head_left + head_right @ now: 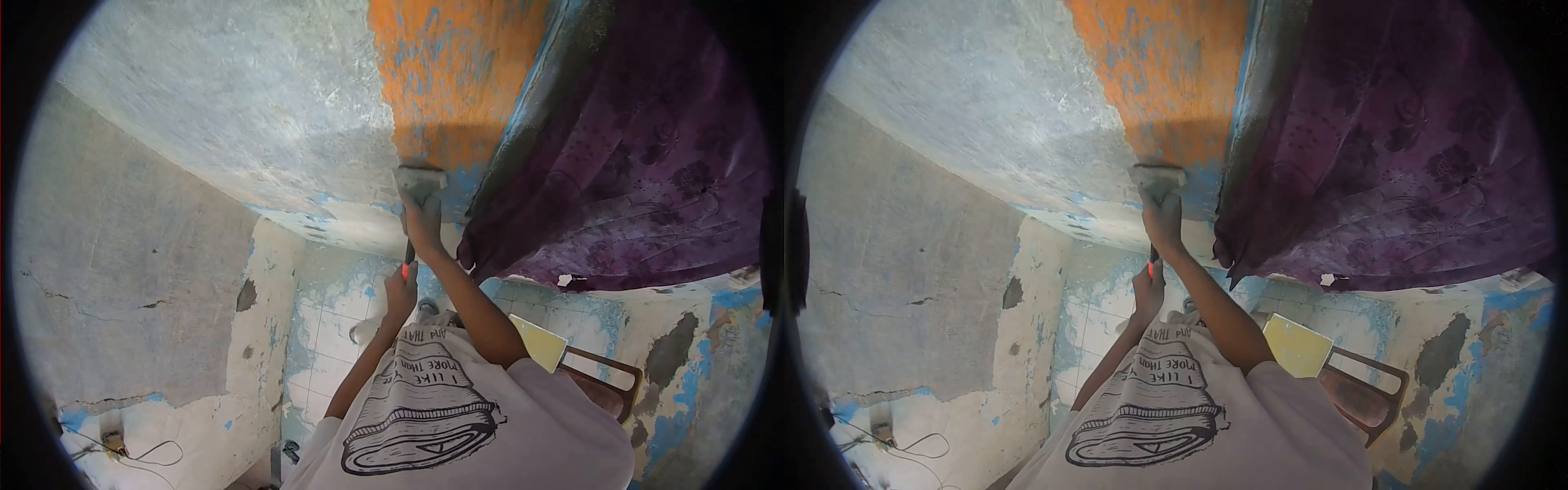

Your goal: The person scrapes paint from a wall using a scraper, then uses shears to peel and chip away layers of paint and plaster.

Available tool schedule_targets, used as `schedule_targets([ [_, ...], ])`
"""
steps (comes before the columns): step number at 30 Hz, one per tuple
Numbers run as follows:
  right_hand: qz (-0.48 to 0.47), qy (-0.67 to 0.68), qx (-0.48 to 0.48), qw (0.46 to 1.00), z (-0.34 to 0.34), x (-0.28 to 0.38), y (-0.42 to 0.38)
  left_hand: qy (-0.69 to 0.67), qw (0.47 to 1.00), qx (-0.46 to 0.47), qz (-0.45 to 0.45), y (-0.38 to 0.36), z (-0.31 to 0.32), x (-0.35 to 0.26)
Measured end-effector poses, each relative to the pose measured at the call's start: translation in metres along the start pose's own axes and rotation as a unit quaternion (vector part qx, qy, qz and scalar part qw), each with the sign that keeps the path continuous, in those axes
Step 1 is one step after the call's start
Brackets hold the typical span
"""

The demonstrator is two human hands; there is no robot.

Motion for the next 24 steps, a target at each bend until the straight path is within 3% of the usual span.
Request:
schedule_targets([
  [3,-0.026,-0.026,-0.080,0.996,0.010,-0.048,-0.003,0.023,0.999,0.009,-0.029,-0.011,-0.006,0.025],
  [4,0.004,-0.080,-0.043,0.996,0.006,-0.061,-0.007,0.020,0.997,0.029,-0.066,-0.019,-0.010,0.022],
  [6,0.035,-0.019,0.011,0.999,0.000,-0.043,-0.021,-0.013,0.997,0.040,-0.071,-0.021,-0.018,0.015],
  [8,-0.005,-0.017,-0.017,1.000,-0.005,0.012,-0.037,0.015,0.995,0.059,-0.075,-0.013,-0.018,0.005],
  [10,-0.045,-0.012,-0.034,0.998,-0.005,0.025,-0.044,0.008,0.993,-0.010,0.113,-0.004,-0.012,-0.019],
  [11,-0.066,0.010,-0.035,0.997,-0.005,0.018,-0.047,0.080,0.970,-0.002,0.230,0.001,-0.008,-0.029],
  [12,-0.092,0.031,-0.045,0.994,-0.011,0.012,-0.046,0.082,0.970,-0.006,0.228,-0.001,-0.009,-0.027],
  [15,-0.032,0.069,-0.057,0.995,-0.029,-0.016,-0.037,0.019,0.993,0.113,-0.025,-0.007,-0.007,0.002],
  [18,-0.001,0.070,-0.101,0.992,-0.038,-0.031,-0.035,0.020,0.983,0.150,-0.102,-0.016,-0.006,0.017],
  [20,0.045,0.126,-0.087,0.987,-0.043,-0.039,-0.033,0.013,0.988,0.136,-0.076,-0.019,-0.003,0.022],
  [24,0.034,0.037,-0.062,0.997,-0.051,-0.022,-0.024,-0.005,0.987,0.138,-0.078,-0.022,0.016,0.016],
])
Point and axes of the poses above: each hand's wrist, its own y-axis towards the middle knuckle, its own z-axis out of the palm, x = y × z, the point moved 3 cm from there along y, towards the middle knuckle, and after that the axes turned 15 degrees about -y, right-handed, at the moved point
